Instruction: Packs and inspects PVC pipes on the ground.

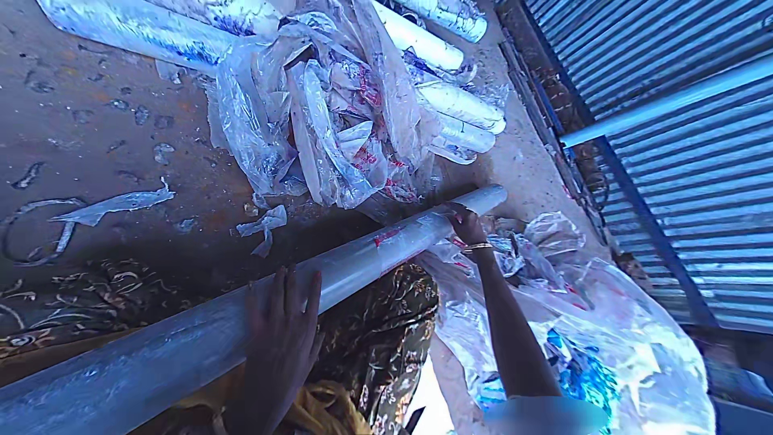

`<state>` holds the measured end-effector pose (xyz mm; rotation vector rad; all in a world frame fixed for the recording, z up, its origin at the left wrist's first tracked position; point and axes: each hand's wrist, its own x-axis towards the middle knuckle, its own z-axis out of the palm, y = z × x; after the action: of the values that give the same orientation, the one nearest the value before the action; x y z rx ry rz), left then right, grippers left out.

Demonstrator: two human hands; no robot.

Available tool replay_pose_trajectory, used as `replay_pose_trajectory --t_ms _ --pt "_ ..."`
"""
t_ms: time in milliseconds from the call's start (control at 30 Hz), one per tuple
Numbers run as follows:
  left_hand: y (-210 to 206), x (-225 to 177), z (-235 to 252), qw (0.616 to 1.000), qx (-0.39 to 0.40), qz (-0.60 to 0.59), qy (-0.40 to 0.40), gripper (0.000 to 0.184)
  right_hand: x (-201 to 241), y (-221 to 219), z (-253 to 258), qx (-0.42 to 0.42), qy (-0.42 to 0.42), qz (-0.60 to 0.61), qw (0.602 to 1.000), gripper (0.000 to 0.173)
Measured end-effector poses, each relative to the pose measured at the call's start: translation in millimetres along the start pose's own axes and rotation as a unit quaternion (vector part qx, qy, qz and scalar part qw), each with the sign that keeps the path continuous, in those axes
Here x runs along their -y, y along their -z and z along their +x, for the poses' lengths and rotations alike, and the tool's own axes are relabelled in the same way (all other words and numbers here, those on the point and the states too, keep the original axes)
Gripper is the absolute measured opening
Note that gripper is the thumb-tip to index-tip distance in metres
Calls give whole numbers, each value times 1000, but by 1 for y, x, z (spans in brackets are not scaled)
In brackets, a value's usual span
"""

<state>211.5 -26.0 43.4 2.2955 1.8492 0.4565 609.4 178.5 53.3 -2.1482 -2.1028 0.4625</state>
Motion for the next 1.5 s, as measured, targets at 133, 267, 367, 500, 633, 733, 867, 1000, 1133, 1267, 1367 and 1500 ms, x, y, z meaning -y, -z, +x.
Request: replay_pose_trajectory --t_ms 133,267,367,500,633,733,867,1000,1133,1267,1367,1500 --pt "5 -48 53 989 143 -42 -9 105 25 -3 26 93 18 -50 994 28" --pt "14 -64 110 951 309 -27 11 105 34 2 45 172 -17 -97 980 33" --pt "-9 -59 113 950 310 -4 25 109 34 3 51 203 -21 -105 973 32" --pt "-44 -60 93 987 154 49 10 108 44 20 37 259 1 -72 963 28" --pt "-54 -60 87 993 91 77 -7 102 7 41 8 222 -7 -10 975 22" --pt "-68 -66 72 990 -43 130 -37 57 -3 49 -13 92 -14 -5 996 27" --pt "-68 -70 66 987 -57 149 -38 48 18 18 -9 110 11 -56 992 31" --pt "-69 -69 67 985 -59 159 -37 46 37 6 11 139 -17 -135 981 30" --pt "-73 -72 65 980 -72 184 -39 45 42 11 19 217 -47 -182 958 37" --pt "-74 -71 65 981 -80 175 -34 43 41 28 8 230 -4 -89 969 35" --pt "-72 -70 66 981 -76 172 -40 44 34 29 -1 143 1 -53 988 32" --pt "-68 -72 63 980 -34 187 -49 51 33 8 1 134 -6 -150 980 31"
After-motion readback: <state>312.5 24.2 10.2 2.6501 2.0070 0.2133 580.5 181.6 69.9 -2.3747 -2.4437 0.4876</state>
